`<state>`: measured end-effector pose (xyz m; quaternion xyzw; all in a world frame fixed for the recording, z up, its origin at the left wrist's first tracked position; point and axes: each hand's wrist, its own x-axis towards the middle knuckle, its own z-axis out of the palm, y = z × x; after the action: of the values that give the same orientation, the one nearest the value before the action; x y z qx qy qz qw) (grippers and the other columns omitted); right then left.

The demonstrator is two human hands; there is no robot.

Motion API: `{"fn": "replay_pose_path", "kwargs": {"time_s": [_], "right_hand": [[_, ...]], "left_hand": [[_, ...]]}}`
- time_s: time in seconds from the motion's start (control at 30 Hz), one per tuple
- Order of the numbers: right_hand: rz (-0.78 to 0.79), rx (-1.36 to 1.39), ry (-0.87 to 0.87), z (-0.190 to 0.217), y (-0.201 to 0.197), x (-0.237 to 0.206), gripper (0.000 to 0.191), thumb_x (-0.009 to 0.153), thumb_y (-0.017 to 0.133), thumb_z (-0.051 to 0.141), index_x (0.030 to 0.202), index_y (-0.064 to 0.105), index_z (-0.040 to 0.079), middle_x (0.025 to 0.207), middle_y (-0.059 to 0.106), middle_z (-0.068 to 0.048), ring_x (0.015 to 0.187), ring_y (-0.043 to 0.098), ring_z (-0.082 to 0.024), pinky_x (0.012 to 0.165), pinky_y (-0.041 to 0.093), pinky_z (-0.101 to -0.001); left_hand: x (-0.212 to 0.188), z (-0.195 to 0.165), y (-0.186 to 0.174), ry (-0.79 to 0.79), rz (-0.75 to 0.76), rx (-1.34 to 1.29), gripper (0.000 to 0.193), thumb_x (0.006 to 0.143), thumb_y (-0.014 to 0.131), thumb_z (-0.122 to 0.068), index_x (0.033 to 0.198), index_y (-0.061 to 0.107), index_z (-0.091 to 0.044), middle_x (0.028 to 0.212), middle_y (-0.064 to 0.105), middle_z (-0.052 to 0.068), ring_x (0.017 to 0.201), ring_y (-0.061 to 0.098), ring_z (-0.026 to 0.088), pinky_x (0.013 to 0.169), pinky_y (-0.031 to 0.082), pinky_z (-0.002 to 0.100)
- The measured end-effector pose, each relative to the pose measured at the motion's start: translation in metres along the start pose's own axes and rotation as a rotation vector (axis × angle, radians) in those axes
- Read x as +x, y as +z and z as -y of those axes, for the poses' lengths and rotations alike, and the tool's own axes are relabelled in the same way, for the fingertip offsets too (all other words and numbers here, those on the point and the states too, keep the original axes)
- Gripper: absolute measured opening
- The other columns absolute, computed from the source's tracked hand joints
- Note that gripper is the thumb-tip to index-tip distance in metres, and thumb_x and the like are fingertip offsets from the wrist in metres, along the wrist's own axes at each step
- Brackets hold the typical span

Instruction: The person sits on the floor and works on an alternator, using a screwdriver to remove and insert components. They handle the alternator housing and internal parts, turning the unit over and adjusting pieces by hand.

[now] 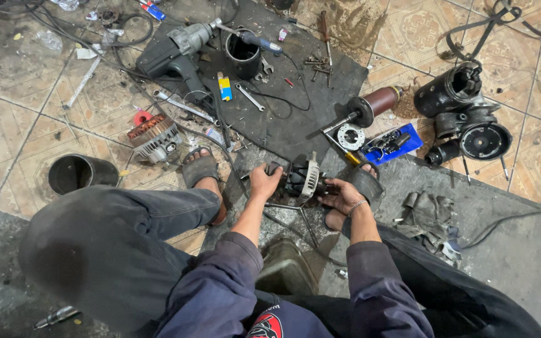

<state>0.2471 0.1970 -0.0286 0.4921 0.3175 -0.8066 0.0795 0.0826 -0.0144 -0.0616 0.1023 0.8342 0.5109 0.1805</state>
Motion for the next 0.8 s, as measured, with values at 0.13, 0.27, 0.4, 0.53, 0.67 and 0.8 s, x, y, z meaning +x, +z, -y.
{"fn": "replay_pose_path", "kwargs": {"time_s": [0.13, 0.27, 0.4, 0.53, 0.67, 0.8], "right_hand": [[-0.004, 0.016, -0.008, 0.000, 0.001, 0.000, 0.029, 0.093, 0.064, 0.019, 0.114, 0.060, 0.000, 0.121, 0.062, -0.020, 0.108, 0.064, -0.036, 0.093, 0.059, -0.0518], [-0.001, 0.002, -0.017, 0.000, 0.002, -0.001, 0.028, 0.094, 0.064, 0.017, 0.116, 0.060, 0.000, 0.122, 0.061, -0.021, 0.110, 0.064, -0.036, 0.095, 0.059, -0.0526], [-0.003, 0.013, -0.030, 0.000, 0.003, -0.001, 0.028, 0.094, 0.063, 0.017, 0.117, 0.059, 0.000, 0.125, 0.060, -0.022, 0.113, 0.064, -0.038, 0.096, 0.058, -0.0546], [-0.020, 0.001, -0.038, -0.001, 0.002, 0.001, 0.031, 0.095, 0.062, 0.019, 0.120, 0.059, 0.000, 0.127, 0.059, -0.023, 0.115, 0.063, -0.038, 0.097, 0.058, -0.0549], [-0.017, -0.009, -0.045, -0.002, 0.000, 0.003, 0.033, 0.096, 0.061, 0.019, 0.122, 0.058, 0.000, 0.128, 0.058, -0.023, 0.116, 0.063, -0.039, 0.097, 0.058, -0.0550], [-0.003, -0.001, -0.058, -0.002, -0.001, 0.004, 0.033, 0.096, 0.062, 0.020, 0.122, 0.058, -0.001, 0.129, 0.057, -0.023, 0.116, 0.062, -0.038, 0.096, 0.059, -0.0547]], "left_hand": [[0.001, 0.000, 0.000, 0.016, 0.028, -0.010, 0.039, 0.084, 0.078, -0.035, 0.091, 0.072, 0.002, 0.086, 0.073, 0.025, 0.085, 0.073, 0.042, 0.076, 0.055, 0.047], [-0.002, 0.001, 0.003, 0.055, 0.073, 0.029, 0.043, 0.084, 0.080, -0.036, 0.103, 0.070, 0.002, 0.098, 0.073, 0.026, 0.095, 0.069, 0.044, 0.081, 0.054, 0.049], [-0.008, 0.001, 0.005, 0.036, 0.068, 0.073, 0.050, 0.080, 0.082, -0.034, 0.111, 0.067, 0.002, 0.104, 0.072, 0.027, 0.100, 0.068, 0.045, 0.084, 0.055, 0.049], [-0.012, 0.003, 0.003, 0.103, 0.099, 0.148, 0.042, 0.082, 0.082, -0.031, 0.103, 0.069, 0.004, 0.106, 0.070, 0.026, 0.101, 0.067, 0.045, 0.087, 0.053, 0.049], [-0.014, 0.006, 0.002, 0.133, 0.103, 0.102, 0.036, 0.083, 0.077, -0.024, 0.104, 0.069, 0.004, 0.106, 0.070, 0.025, 0.101, 0.068, 0.044, 0.088, 0.054, 0.047], [-0.013, 0.007, 0.000, 0.074, 0.155, 0.106, 0.035, 0.078, 0.075, -0.022, 0.101, 0.071, 0.003, 0.105, 0.072, 0.023, 0.100, 0.070, 0.040, 0.089, 0.055, 0.044]]}}
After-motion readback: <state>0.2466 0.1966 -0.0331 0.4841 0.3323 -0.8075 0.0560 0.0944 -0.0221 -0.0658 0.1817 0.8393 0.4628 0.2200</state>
